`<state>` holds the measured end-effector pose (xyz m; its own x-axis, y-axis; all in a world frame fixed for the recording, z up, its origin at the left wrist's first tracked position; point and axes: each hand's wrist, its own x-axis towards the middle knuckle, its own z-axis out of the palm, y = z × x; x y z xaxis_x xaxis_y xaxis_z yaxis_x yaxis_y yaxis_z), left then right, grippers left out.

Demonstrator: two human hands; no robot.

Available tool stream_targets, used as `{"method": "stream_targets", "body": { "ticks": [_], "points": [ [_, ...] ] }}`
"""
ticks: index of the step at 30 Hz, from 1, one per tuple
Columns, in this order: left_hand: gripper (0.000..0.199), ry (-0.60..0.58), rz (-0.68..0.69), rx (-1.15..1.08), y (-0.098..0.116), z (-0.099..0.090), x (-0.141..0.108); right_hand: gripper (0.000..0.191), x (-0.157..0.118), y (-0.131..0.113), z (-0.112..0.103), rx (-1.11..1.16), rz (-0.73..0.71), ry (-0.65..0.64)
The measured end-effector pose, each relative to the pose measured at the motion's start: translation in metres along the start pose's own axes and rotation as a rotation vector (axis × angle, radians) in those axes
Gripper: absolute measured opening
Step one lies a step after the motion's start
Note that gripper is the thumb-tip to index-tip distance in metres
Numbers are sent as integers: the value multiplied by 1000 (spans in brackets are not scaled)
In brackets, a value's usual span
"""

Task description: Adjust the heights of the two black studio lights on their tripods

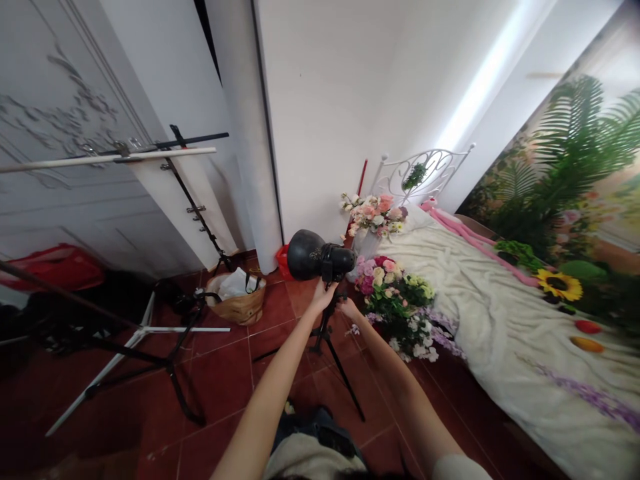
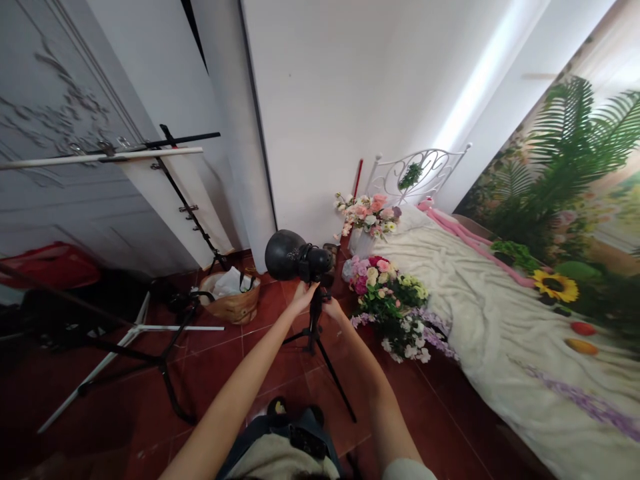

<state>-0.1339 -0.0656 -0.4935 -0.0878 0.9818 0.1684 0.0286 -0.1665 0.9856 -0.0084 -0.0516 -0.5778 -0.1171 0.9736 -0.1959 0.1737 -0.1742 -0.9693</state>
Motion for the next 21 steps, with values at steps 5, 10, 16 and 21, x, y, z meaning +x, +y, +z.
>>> {"method": "stream_targets", "body": {
  "ticks": [5, 10, 16, 21],
  "points": [
    [24, 12, -1, 72, -7, -2, 3, 30, -13, 4, 19, -91, -34, 53],
    [27, -1, 28, 126, 3, -7, -2, 24, -7, 4, 43, -185, 66, 218],
    [34, -32, 103, 94, 8, -40, -23, 29, 0, 9, 41, -179, -32, 208],
    [21, -25, 22, 212, -30, -77, -42, 33, -5, -13, 31, -270, -28, 185]
  ]
}}
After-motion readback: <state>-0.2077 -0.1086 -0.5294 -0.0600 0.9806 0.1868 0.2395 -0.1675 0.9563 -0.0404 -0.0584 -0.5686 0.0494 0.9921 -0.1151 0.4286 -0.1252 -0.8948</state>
